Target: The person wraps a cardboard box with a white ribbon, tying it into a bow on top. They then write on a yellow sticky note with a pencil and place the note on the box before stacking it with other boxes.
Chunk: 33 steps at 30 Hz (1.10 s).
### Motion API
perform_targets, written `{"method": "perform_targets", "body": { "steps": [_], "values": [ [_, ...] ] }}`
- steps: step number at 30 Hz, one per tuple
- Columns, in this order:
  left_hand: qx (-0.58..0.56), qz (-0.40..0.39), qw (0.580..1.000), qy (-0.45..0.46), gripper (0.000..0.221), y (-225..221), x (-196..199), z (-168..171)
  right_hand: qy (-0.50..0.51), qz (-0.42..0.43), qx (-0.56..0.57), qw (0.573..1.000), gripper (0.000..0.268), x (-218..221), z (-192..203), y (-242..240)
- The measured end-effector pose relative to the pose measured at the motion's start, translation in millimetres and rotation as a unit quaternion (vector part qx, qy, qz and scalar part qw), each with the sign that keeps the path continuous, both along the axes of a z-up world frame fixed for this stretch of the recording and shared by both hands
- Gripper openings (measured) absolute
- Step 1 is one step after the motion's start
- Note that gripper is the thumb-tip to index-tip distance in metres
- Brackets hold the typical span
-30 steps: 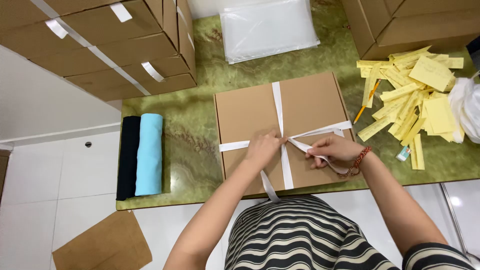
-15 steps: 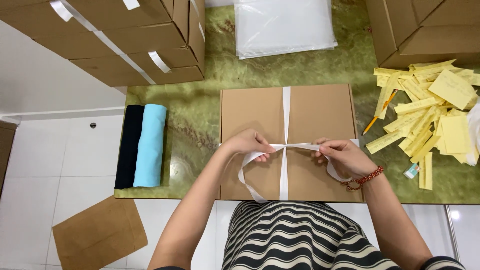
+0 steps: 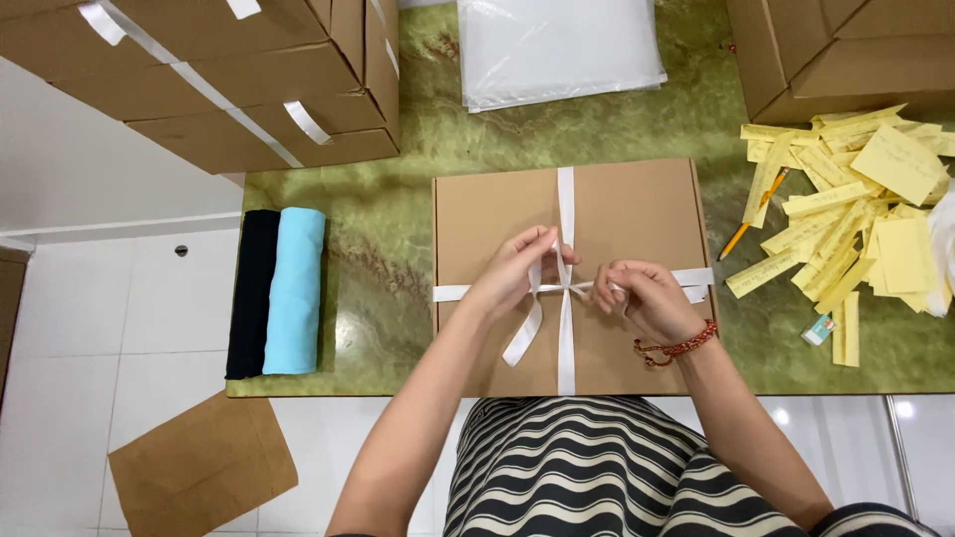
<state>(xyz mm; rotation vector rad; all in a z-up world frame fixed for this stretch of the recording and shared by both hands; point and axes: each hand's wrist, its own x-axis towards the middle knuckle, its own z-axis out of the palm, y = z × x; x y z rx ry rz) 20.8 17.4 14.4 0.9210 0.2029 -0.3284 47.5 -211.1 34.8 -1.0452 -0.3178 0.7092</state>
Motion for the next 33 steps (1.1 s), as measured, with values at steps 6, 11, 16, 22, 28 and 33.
{"method": "perform_targets", "body": {
  "steps": [6,11,16,22,28,33],
  "values": [
    [0.044,0.050,0.997,0.039,0.030,-22,8,-53,-0.021,-0.051,-0.191,0.980,0.035,-4,-20,9],
    [0.110,0.020,0.992,0.061,0.025,-18,-9,-69,-0.039,-0.036,-0.245,0.968,0.031,-6,-34,12],
    [0.282,-0.025,0.959,-0.033,0.019,-18,-10,-64,-0.086,0.012,-0.209,0.974,0.028,-6,-40,5],
    [0.290,-0.005,0.956,-0.041,0.014,-26,-8,-64,-0.120,-0.012,-0.179,0.976,0.018,-12,-52,12],
    [0.209,0.005,0.977,-0.049,0.020,-29,-7,-81,-0.113,-0.006,-0.159,0.981,0.025,-9,-54,16],
    [0.199,0.004,0.979,-0.038,0.023,-27,-12,-76,-0.107,0.004,-0.158,0.982,0.028,-6,-52,20]
  ]
}}
